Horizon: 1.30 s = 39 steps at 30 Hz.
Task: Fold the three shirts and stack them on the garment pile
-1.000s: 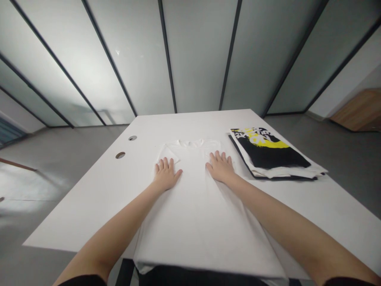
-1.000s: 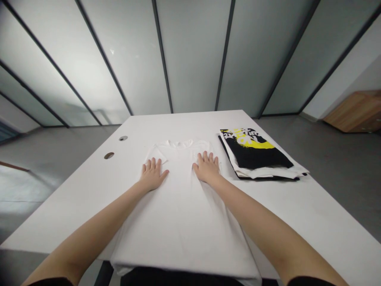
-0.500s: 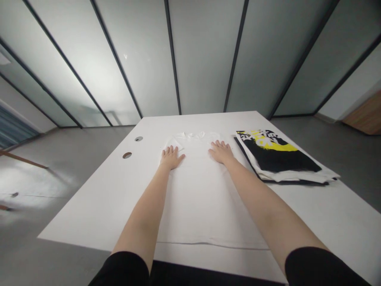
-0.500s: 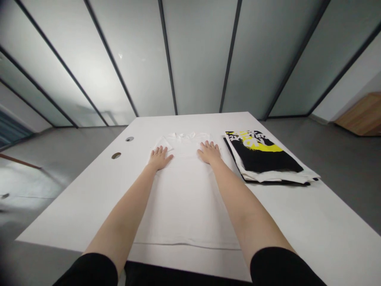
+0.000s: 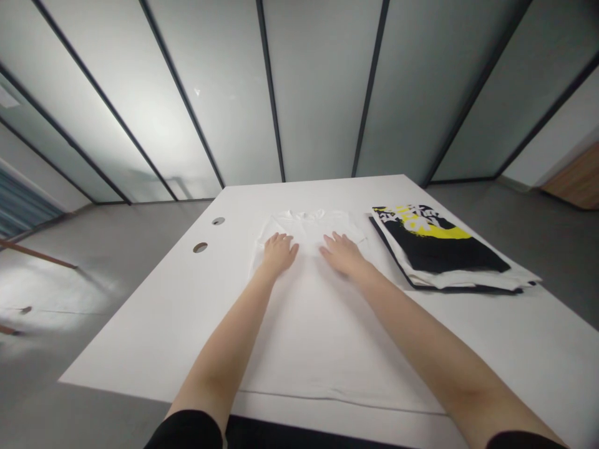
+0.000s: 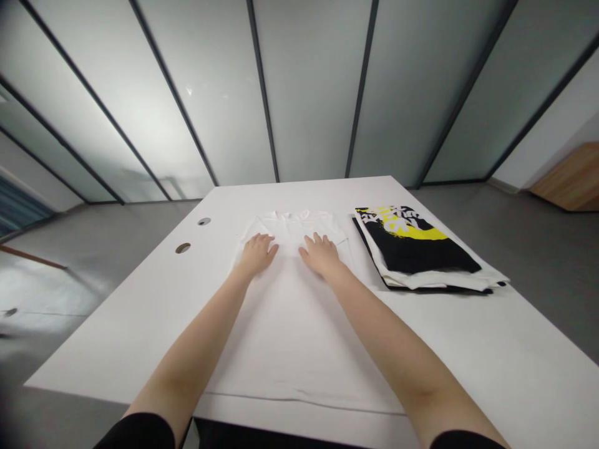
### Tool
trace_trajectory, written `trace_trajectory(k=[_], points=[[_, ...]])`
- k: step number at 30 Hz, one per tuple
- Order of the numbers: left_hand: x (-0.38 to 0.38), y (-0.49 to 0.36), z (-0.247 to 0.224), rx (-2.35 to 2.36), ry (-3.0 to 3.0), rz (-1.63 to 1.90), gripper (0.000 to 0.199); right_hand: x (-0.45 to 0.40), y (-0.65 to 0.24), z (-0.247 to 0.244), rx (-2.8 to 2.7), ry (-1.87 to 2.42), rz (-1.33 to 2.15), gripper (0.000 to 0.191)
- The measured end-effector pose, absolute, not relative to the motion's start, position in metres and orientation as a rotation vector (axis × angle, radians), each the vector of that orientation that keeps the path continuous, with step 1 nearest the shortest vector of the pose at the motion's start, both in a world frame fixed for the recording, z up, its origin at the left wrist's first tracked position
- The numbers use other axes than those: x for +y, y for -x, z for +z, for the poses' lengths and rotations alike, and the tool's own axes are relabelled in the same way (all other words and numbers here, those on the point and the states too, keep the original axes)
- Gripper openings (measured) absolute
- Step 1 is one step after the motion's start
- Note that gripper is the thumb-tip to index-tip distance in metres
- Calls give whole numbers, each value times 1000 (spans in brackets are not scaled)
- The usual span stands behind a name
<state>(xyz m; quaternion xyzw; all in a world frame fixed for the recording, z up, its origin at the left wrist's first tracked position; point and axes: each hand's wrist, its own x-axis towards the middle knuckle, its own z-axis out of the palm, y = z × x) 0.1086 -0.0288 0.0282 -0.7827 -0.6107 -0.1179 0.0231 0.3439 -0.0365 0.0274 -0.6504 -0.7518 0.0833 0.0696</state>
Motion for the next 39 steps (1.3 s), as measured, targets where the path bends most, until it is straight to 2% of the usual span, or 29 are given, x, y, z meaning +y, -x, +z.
trace_trajectory(k=[3,5,15,23,30,39], points=[[-48,-139,13,-2005,2421,-135,70,-56,-318,17,-2248,2110,296,75],[-55,-149,4,-2033,2432,-90,76,-63,-311,10,-2248,2112,277,75],[-81,-121,18,-2067,2384,-198,65,-80,-346,16,-2185,2050,242,65],[-143,-91,6,-2078,2369,48,81,-140,-362,-1,-2250,2102,240,75],[-110,-101,6,-2129,2350,34,81,-108,-354,5,-2265,2124,185,73],[-29,-100,14,-2128,2353,10,82,-30,-356,13,-2240,2115,160,71]])
